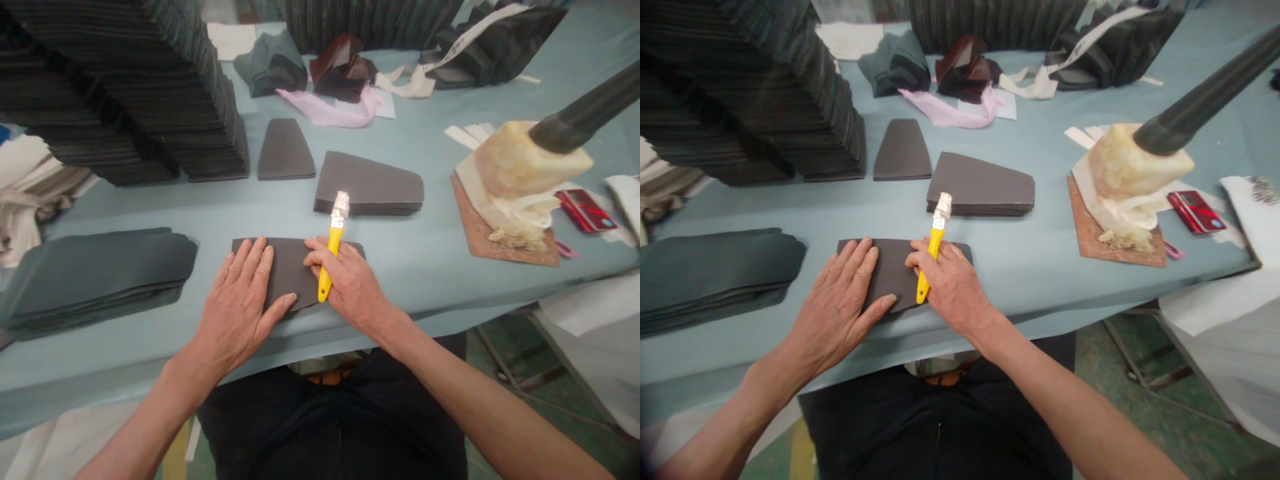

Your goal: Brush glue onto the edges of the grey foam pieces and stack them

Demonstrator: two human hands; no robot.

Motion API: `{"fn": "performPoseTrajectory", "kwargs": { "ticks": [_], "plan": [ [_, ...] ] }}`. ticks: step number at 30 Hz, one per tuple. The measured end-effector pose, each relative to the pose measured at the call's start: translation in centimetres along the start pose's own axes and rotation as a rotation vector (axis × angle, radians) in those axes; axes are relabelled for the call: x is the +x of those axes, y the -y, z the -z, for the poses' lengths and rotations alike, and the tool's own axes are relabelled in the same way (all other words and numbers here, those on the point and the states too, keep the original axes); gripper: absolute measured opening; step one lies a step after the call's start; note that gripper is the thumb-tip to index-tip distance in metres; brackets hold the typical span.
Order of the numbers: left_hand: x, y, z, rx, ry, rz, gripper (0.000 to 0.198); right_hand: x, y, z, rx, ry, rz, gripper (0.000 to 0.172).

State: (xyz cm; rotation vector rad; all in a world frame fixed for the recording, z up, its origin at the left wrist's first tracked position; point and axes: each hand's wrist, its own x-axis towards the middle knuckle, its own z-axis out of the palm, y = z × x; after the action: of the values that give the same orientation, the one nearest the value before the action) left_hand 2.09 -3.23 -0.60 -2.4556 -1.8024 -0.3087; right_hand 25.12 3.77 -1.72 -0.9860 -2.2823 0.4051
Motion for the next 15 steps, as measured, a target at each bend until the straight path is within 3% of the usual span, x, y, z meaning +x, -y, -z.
{"fn": "performPoseTrajectory", "kwargs": {
  "ticks": [5, 8, 11, 15],
  "plan": [
    [-1.1, 0.7, -0.3, -0.088, 0.022, 0.131, 0.089, 0.0, -0.2, -0.3, 0.000, 0.012, -0.002, 0.025],
    [-1.9, 1.2, -0.6, -0.272, -0.012, 0.249, 0.093, 0.0, -0.4, -0.4, -0.010, 0.004, 0.016, 0.025],
    [-2.9, 2.2, -0.4, -0.408, -0.091, 0.358, 0.095, -0.1, -0.6, -0.5, -0.024, -0.011, 0.027, 0.025],
    [-4.8, 4.3, 1.4, -0.410, -0.267, 0.529, 0.076, -0.2, -0.7, -0.6, -0.031, -0.040, 0.047, 0.023]
  ]
}}
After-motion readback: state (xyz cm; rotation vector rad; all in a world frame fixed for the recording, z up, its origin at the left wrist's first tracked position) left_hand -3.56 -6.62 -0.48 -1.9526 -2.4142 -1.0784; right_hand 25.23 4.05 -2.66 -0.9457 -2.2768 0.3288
